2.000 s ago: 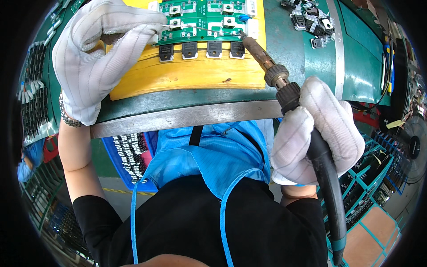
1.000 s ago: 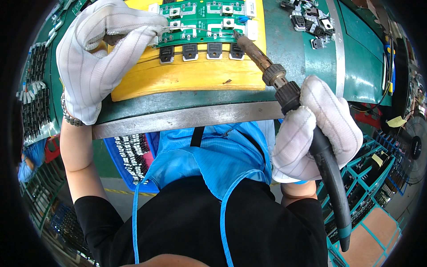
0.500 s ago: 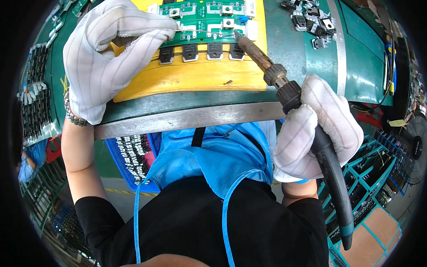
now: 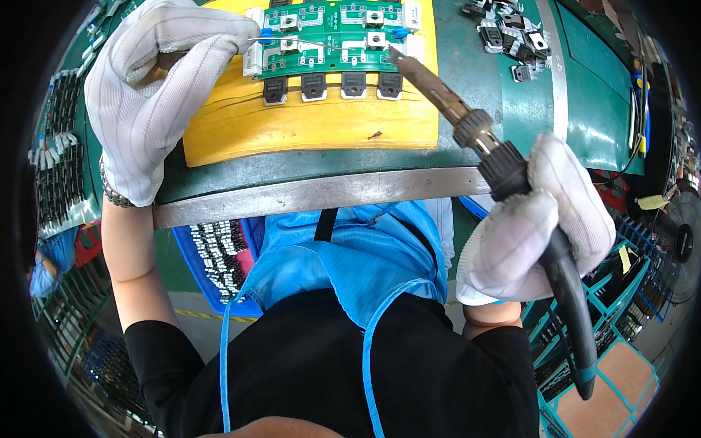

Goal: The person solders electronic components onto a green circuit board using a soldering iron and soldering wire.

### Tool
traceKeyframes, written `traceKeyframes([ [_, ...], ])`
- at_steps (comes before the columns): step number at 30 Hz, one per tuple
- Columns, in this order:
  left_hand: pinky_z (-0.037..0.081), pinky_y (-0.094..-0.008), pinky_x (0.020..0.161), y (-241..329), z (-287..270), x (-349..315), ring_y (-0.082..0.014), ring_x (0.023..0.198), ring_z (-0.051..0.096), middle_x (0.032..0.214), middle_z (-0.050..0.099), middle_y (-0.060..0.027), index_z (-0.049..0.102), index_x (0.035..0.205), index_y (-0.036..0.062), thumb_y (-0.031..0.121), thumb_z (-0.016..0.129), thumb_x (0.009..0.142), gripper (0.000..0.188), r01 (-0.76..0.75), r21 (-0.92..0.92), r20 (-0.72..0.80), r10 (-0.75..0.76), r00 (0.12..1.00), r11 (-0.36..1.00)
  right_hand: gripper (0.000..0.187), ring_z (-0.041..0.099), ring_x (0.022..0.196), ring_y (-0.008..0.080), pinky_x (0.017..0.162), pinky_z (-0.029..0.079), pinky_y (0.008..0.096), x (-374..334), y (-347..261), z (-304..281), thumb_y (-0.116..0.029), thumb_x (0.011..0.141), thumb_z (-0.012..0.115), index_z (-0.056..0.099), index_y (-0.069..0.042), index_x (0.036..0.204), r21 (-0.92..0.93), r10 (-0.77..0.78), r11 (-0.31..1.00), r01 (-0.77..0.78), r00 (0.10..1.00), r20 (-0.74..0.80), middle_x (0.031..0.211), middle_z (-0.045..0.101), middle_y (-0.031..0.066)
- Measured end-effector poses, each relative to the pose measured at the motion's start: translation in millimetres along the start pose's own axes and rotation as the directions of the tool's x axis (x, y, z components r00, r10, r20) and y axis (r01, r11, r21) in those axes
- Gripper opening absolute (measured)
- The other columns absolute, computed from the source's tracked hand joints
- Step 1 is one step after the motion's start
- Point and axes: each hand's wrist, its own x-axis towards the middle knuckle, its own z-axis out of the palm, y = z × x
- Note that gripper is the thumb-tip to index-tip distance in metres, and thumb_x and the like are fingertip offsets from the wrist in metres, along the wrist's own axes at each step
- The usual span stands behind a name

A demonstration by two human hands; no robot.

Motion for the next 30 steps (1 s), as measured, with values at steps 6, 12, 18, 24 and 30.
traceKeyframes([
  [6, 0.047, -0.0281, 0.058, 5, -5, 8, -0.0141, 0.061, 0.058, 0.069, 0.059, -0.0022, 0.064, 0.074, 0.0069, 0.007, 0.080, 0.075, 0.016, -0.188, 0.177, 0.090, 0.174, 0.981, 0.966, 0.027, 0.071, 0.083, 0.0261, 0.079, 0.057, 0.0366, -1, 2, 18, -0.020, 0.094, 0.065, 0.064, 0.006, 0.102, 0.214, -0.006, 0.977, 0.009, 1.000, -0.017, 0.097, 0.072, 0.0204],
  [12, 0.048, -0.0313, 0.057, -25, 0, 8, -0.0182, 0.063, 0.060, 0.071, 0.062, -0.0025, 0.069, 0.078, 0.0092, 0.011, 0.082, 0.074, 0.013, -0.468, 0.258, 0.220, 0.420, 0.880, 0.845, 0.019, 0.072, 0.087, 0.0268, 0.085, 0.057, 0.0368, -8, 2, 25, -0.013, 0.092, 0.065, 0.065, 0.004, 0.102, 0.254, 0.033, 0.967, -0.022, 0.999, -0.042, 0.098, 0.072, 0.0194],
  [18, 0.049, -0.0319, 0.059, -9, -12, 10, -0.0201, 0.066, 0.063, 0.074, 0.065, -0.0020, 0.071, 0.080, 0.0098, 0.011, 0.082, 0.074, 0.013, -0.381, 0.223, 0.224, 0.334, 0.916, 0.897, 0.018, 0.073, 0.089, 0.0269, 0.086, 0.058, 0.0376, -8, 2, 24, -0.012, 0.092, 0.065, 0.066, 0.003, 0.101, 0.258, 0.062, 0.965, -0.046, 0.996, -0.057, 0.097, 0.073, 0.0195],
  [24, 0.050, -0.0329, 0.061, -13, -4, 10, -0.0216, 0.068, 0.065, 0.078, 0.069, -0.0048, 0.071, 0.079, 0.0089, 0.011, 0.082, 0.073, 0.013, -0.318, 0.074, 0.172, 0.302, 0.938, 0.945, 0.022, 0.073, 0.083, 0.0267, 0.082, 0.058, 0.0363, -4, 2, 22, -0.015, 0.091, 0.066, 0.068, 0.005, 0.099, 0.243, 0.019, 0.970, -0.012, 1.000, -0.024, 0.095, 0.073, 0.0207],
  [30, 0.051, -0.0328, 0.062, 1, -10, 9, -0.0206, 0.068, 0.065, 0.077, 0.069, -0.0054, 0.071, 0.079, 0.0079, 0.010, 0.081, 0.073, 0.012, -0.304, 0.164, 0.174, 0.276, 0.945, 0.939, 0.029, 0.071, 0.077, 0.0264, 0.076, 0.057, 0.0349, -3, 0, 15, -0.021, 0.091, 0.064, 0.069, 0.008, 0.095, 0.191, 0.057, 0.980, -0.053, 0.998, -0.013, 0.089, 0.072, 0.0213],
])
